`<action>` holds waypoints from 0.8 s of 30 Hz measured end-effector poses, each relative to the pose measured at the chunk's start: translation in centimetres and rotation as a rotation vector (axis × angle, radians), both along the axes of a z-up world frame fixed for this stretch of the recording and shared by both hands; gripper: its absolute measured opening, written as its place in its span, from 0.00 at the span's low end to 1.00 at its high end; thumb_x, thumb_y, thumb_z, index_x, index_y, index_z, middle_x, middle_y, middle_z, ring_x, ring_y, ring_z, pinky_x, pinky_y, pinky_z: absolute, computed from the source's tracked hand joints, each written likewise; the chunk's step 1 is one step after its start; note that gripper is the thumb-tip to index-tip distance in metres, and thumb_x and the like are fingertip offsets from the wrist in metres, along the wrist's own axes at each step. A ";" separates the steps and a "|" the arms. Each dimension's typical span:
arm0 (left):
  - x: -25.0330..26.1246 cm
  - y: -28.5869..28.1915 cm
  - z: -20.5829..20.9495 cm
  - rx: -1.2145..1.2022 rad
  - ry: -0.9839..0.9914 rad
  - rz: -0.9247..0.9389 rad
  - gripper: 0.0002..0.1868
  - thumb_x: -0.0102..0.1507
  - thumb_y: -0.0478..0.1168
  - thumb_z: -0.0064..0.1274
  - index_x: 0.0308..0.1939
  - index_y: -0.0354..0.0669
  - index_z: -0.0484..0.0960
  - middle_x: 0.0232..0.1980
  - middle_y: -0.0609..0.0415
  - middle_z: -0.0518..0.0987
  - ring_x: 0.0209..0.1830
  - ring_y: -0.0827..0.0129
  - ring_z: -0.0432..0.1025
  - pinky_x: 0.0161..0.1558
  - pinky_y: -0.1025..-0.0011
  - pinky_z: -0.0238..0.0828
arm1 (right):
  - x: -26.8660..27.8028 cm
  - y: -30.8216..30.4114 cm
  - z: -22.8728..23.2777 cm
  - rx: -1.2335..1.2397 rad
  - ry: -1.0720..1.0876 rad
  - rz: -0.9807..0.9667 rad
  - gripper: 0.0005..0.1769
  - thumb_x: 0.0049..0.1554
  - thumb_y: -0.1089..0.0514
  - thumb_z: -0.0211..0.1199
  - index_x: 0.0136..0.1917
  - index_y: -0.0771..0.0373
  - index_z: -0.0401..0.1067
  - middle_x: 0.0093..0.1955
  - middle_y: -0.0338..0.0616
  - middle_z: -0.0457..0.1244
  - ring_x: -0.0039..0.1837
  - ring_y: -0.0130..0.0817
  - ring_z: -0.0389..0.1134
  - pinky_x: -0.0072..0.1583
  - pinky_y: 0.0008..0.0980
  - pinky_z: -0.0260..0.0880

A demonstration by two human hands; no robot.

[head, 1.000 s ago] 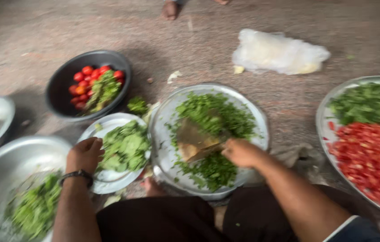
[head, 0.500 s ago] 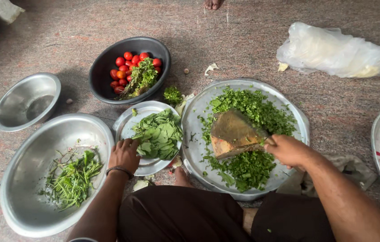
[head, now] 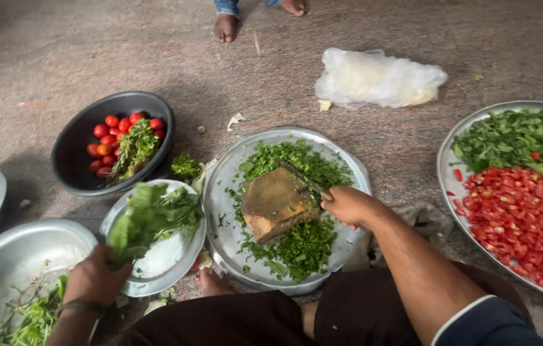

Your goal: The person chops green leafy vegetables on a wooden block using a knife, occasionally picking up more leaves from a small tray and adding them to the pile on a large metal plate.

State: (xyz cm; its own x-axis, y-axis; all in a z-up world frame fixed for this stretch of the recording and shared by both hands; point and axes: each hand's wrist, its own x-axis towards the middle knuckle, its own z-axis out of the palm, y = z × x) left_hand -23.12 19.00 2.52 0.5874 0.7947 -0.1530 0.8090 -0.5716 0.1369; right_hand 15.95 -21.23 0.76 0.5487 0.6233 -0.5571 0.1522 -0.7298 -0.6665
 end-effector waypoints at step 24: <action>22.4 -17.2 -5.0 -0.317 -0.659 -0.364 0.13 0.58 0.43 0.59 0.43 0.40 0.81 0.55 0.42 0.80 0.52 0.48 0.77 0.49 0.56 0.74 | -5.9 4.5 2.3 0.106 -0.048 0.021 0.19 0.65 0.49 0.52 0.49 0.69 0.68 0.32 0.48 0.65 0.28 0.39 0.69 0.33 0.43 0.71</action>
